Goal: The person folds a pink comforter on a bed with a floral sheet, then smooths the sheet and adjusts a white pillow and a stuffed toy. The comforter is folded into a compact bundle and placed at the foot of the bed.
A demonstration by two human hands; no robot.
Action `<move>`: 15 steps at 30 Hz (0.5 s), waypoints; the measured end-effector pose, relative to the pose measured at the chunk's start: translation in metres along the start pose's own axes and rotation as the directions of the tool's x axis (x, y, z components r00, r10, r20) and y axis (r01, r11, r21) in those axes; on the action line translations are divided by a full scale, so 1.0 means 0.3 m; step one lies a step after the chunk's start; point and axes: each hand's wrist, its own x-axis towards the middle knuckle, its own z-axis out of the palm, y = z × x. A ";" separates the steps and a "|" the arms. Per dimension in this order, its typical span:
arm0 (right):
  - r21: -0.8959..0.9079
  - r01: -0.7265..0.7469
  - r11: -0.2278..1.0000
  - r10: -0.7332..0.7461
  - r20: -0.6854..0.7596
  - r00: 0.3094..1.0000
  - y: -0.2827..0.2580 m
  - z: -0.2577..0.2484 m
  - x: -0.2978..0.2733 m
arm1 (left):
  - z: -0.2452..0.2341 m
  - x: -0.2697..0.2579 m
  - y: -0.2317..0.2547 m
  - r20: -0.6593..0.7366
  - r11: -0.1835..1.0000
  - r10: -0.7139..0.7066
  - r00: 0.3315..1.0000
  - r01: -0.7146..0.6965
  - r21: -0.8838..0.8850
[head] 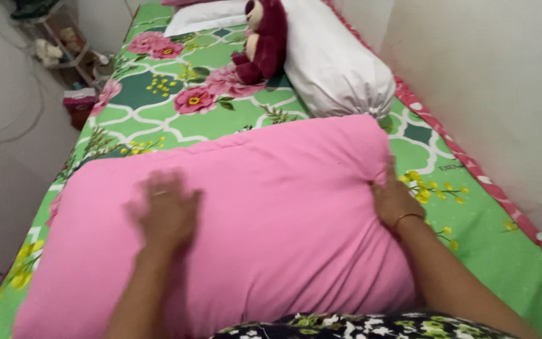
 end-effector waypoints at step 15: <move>-0.010 -0.184 0.983 0.183 -0.073 0.980 0.097 0.027 0.084 | -0.231 -0.131 -0.606 0.542 0.176 -0.404 0.737 0.644 -0.745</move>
